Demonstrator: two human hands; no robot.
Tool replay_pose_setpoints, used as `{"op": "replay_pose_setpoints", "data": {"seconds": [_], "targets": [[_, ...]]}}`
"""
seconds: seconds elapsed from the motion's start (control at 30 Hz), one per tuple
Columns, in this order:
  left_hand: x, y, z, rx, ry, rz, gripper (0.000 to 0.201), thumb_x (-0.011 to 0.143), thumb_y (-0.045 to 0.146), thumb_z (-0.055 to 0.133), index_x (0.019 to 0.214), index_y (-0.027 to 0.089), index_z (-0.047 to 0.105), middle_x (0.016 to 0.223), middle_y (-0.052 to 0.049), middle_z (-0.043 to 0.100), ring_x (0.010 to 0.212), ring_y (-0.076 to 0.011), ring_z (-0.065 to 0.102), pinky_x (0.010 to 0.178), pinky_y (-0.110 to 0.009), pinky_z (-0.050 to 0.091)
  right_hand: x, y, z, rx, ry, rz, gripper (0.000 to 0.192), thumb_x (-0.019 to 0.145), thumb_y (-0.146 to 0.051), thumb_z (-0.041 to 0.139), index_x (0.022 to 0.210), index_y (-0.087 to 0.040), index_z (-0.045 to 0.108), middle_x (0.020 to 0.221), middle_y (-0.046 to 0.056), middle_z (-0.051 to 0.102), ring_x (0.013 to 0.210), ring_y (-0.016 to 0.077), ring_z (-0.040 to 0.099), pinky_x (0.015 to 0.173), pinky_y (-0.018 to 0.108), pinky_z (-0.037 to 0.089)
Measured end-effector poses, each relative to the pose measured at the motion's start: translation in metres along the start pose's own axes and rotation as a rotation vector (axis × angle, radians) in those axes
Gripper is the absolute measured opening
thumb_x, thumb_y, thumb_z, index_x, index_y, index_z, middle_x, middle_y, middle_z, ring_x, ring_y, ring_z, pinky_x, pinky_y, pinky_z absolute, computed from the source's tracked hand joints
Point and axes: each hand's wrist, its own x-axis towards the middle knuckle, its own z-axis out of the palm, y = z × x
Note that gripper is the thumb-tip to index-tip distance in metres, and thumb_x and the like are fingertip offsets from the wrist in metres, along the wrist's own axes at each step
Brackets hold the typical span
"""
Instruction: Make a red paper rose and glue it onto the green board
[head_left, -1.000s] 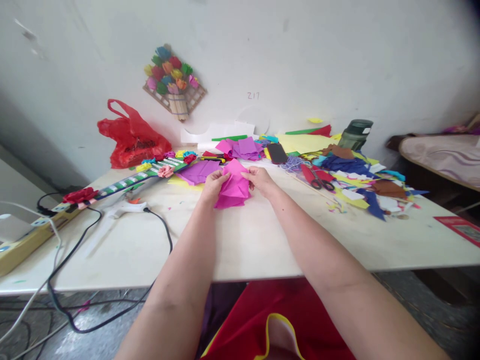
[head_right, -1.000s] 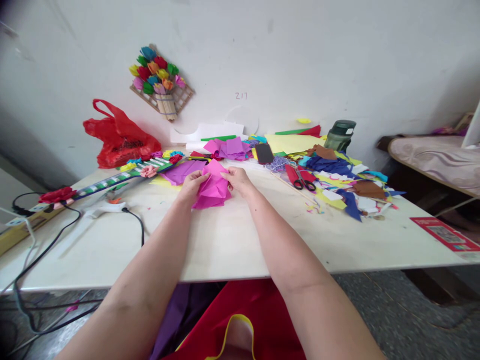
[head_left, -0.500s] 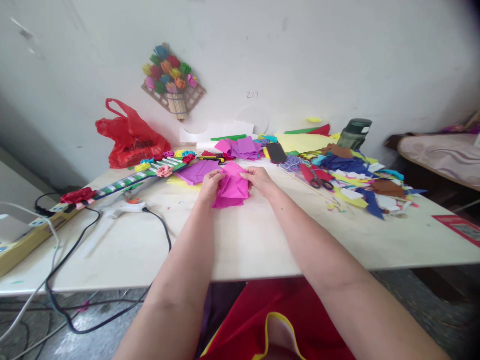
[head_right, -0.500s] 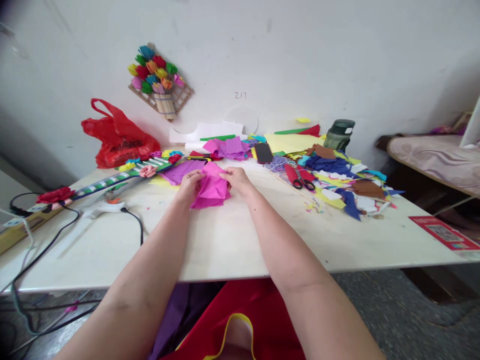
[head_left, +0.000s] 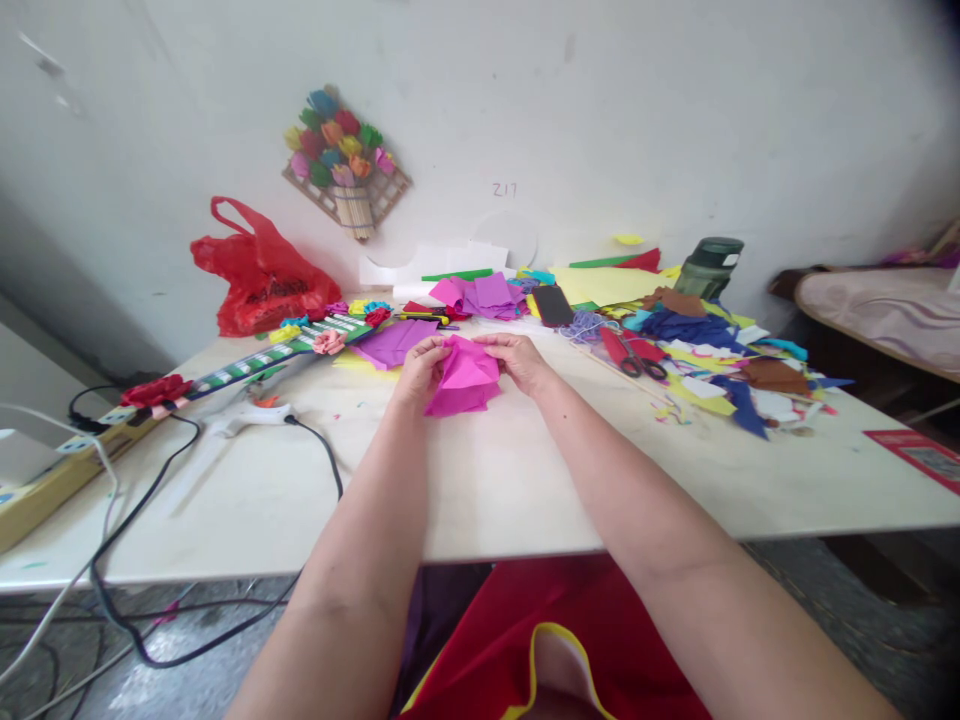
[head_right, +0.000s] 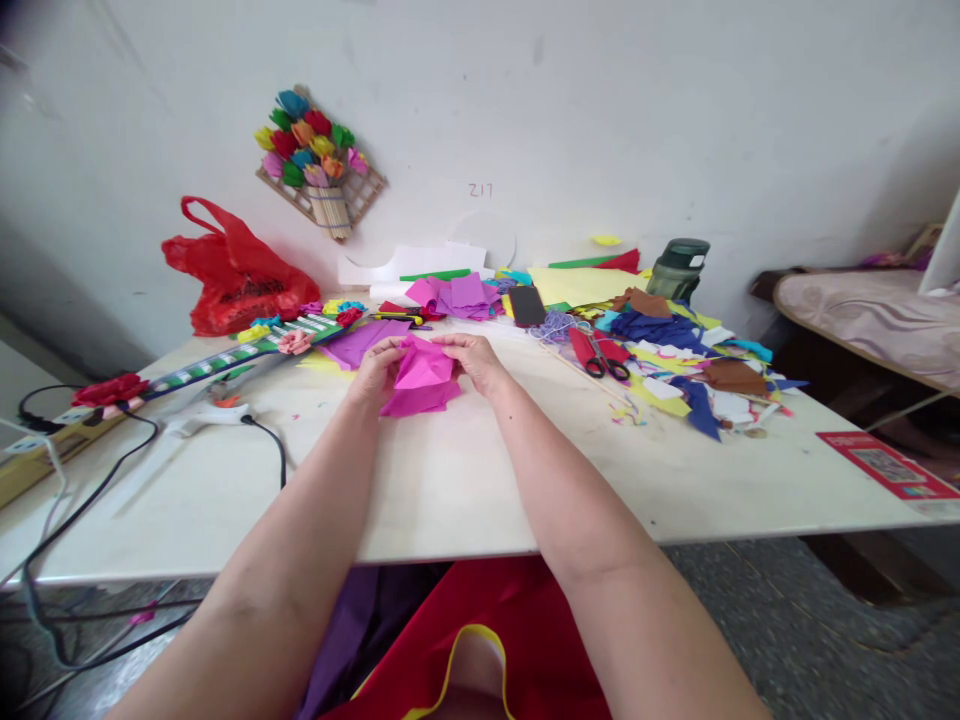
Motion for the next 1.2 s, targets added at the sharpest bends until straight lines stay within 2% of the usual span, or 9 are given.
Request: {"op": "replay_pose_setpoints", "data": {"seconds": [0.23, 0.5, 0.67, 0.97, 1.1, 1.2], "targets": [[-0.0018, -0.0047, -0.0010, -0.015, -0.101, -0.007, 0.029, 0.052, 0.016, 0.079, 0.076, 0.015, 0.062, 0.066, 0.000, 0.066, 0.059, -0.0122, 0.062, 0.062, -0.025, 0.050, 0.0001, 0.0007, 0.0003, -0.011, -0.006, 0.003, 0.024, 0.065, -0.012, 0.062, 0.087, -0.016, 0.073, 0.070, 0.002, 0.070, 0.054, 0.0115, 0.057, 0.050, 0.023, 0.043], [0.0020, -0.0054, -0.0060, 0.030, -0.059, 0.002, 0.017, 0.054, 0.013, 0.072, 0.069, 0.015, 0.067, 0.056, 0.001, 0.062, 0.050, -0.0101, 0.056, 0.050, -0.021, 0.043, 0.0004, 0.0015, -0.0010, -0.030, 0.028, 0.000, 0.025, 0.064, -0.010, 0.056, 0.081, -0.017, 0.073, 0.065, 0.001, 0.069, 0.053, 0.0096, 0.055, 0.049, 0.020, 0.042], [0.0024, -0.0055, -0.0078, 0.050, -0.080, 0.010, 0.014, 0.055, 0.012, 0.068, 0.069, 0.015, 0.069, 0.061, -0.001, 0.064, 0.053, -0.0102, 0.057, 0.052, -0.021, 0.043, -0.0013, 0.0004, 0.0000, -0.005, 0.016, 0.001, 0.022, 0.062, -0.011, 0.055, 0.075, -0.017, 0.072, 0.063, 0.000, 0.068, 0.052, 0.0103, 0.054, 0.049, 0.021, 0.042], [0.0031, -0.0019, -0.0038, 0.035, -0.037, 0.009, 0.011, 0.054, 0.010, 0.059, 0.061, 0.014, 0.065, 0.059, -0.001, 0.061, 0.053, -0.0098, 0.053, 0.051, -0.021, 0.041, -0.0021, 0.0020, 0.0003, -0.041, -0.033, -0.043, 0.021, 0.058, -0.014, 0.053, 0.071, -0.016, 0.069, 0.056, -0.001, 0.062, 0.049, 0.0103, 0.050, 0.047, 0.021, 0.038], [0.0024, -0.0009, -0.0021, -0.007, -0.007, 0.008, 0.014, 0.056, 0.015, 0.054, 0.061, 0.014, 0.066, 0.058, 0.000, 0.060, 0.053, -0.0096, 0.052, 0.051, -0.021, 0.040, -0.0038, 0.0012, -0.0005, -0.012, -0.087, -0.094, 0.019, 0.062, -0.021, 0.052, 0.069, -0.014, 0.068, 0.056, 0.001, 0.061, 0.050, 0.0116, 0.050, 0.048, 0.022, 0.038], [0.0013, -0.0011, -0.0017, -0.013, -0.008, 0.036, 0.013, 0.060, 0.020, 0.056, 0.064, 0.014, 0.067, 0.057, 0.000, 0.059, 0.052, -0.0092, 0.051, 0.050, -0.020, 0.040, -0.0047, 0.0005, 0.0006, -0.015, -0.062, -0.100, 0.020, 0.067, -0.032, 0.058, 0.068, -0.014, 0.067, 0.057, 0.001, 0.060, 0.051, 0.0114, 0.050, 0.047, 0.023, 0.037]]}}
